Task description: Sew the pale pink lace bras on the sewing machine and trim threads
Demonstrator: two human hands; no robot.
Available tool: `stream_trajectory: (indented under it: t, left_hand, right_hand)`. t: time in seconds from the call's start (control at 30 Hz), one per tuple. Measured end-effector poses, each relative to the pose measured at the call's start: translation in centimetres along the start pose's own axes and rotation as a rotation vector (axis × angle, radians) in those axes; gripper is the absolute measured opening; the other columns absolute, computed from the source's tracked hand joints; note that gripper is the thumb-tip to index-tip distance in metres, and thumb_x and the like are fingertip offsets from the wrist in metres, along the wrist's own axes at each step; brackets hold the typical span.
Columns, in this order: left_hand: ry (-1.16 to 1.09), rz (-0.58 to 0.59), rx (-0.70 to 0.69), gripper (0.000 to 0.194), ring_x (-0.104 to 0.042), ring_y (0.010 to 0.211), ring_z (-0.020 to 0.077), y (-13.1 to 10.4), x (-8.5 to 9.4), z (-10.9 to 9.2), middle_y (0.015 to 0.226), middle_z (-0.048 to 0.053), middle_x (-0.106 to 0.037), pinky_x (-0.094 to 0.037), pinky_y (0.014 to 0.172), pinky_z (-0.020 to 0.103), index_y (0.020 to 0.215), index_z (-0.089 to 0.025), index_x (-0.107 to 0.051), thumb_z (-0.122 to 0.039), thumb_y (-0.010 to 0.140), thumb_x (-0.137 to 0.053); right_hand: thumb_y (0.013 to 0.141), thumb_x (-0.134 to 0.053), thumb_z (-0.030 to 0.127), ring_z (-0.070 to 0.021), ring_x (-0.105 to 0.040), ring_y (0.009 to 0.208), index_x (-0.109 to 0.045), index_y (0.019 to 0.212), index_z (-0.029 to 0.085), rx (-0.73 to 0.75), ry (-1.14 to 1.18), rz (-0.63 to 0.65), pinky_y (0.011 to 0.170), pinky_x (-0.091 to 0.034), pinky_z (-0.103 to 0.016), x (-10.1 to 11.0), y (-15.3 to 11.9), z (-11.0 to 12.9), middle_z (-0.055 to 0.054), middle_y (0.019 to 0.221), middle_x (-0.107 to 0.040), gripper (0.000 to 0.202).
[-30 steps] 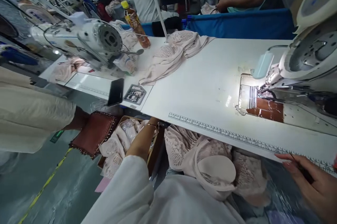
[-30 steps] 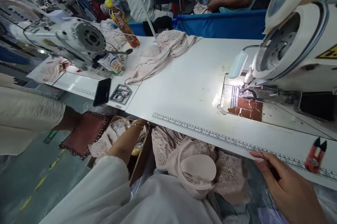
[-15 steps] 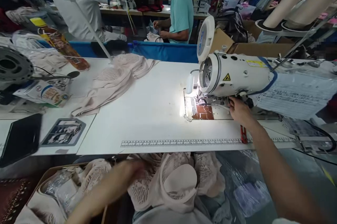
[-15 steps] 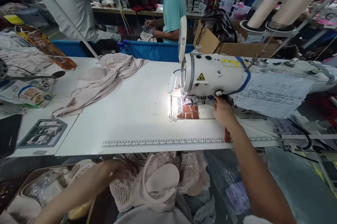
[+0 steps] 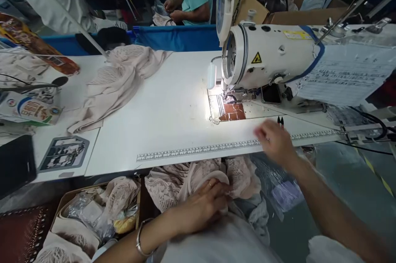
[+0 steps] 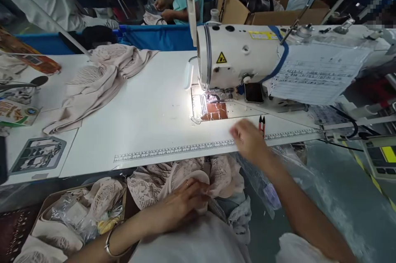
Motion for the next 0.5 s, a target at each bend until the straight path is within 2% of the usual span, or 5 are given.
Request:
stream_trajectory:
  t: [0.13,0.2,0.3,0.4,0.5]
  left_hand:
    - [-0.168,-0.008,0.045,0.034,-0.046,0.135,0.0288,-0.5,0.7,0.5,0.135,0.012,-0.056,-0.047,0.111,0.041,0.127,-0.02,-0.06,-0.019,0.094,-0.064]
    - [-0.221,-0.01,0.055,0.04,-0.046,0.136,0.028,-0.6,0.9,0.5,0.137,0.012,-0.054,-0.048,0.111,0.041,0.129,-0.022,-0.058,-0.016,0.09,-0.067]
    - [-0.205,-0.07,0.083,0.084,-0.036,0.145,0.0352,-0.3,0.9,0.3,0.153,0.02,-0.037,-0.047,0.112,0.049,0.149,-0.021,-0.037,-0.027,0.079,-0.083]
    - [-0.052,-0.245,-0.029,0.131,-0.016,0.152,0.0442,0.8,1.6,-1.5,0.162,0.03,-0.015,-0.036,0.115,0.064,0.16,-0.016,-0.005,-0.044,0.066,-0.091]
    - [0.172,-0.569,-0.229,0.102,-0.012,0.155,0.0401,1.7,4.0,-4.7,0.164,0.027,-0.017,-0.023,0.119,0.068,0.162,-0.015,-0.001,-0.027,0.088,-0.071]
  right_hand:
    - [0.095,-0.06,0.042,-0.0275,-0.056,0.117,-0.064,0.118,0.024,0.125,0.268,0.428,0.087,-0.054,-0.038,-5.3,-10.8,4.6,-0.012,0.124,-0.064,0.03]
    - [0.099,-0.051,0.04,-0.0312,-0.048,0.13,-0.068,0.106,0.024,0.054,0.302,0.456,0.096,-0.051,-0.046,-6.3,-12.8,4.3,-0.013,0.138,-0.057,0.025]
    - [0.102,-0.041,0.046,-0.0247,-0.063,0.09,-0.057,0.07,0.023,-0.174,0.494,0.498,0.08,-0.054,-0.041,-6.0,-12.3,3.0,-0.008,0.088,-0.068,0.042]
    - [0.096,-0.045,0.063,-0.0136,-0.04,0.049,-0.047,0.065,0.024,-0.505,0.72,0.47,0.051,-0.04,-0.028,-3.9,-9.9,2.3,0.006,0.052,-0.039,0.05]
    - [0.08,-0.062,0.074,-0.0149,-0.049,0.058,-0.057,0.071,0.022,-0.769,0.948,0.283,0.056,-0.043,-0.027,-1.8,-7.5,3.3,0.003,0.062,-0.052,0.053]
Point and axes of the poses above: each hand's wrist, its own y-axis towards the middle knuckle, its own x-axis out of the back of the hand, z = x × y, the point moved 9 cm from there along y, towards the middle knuckle
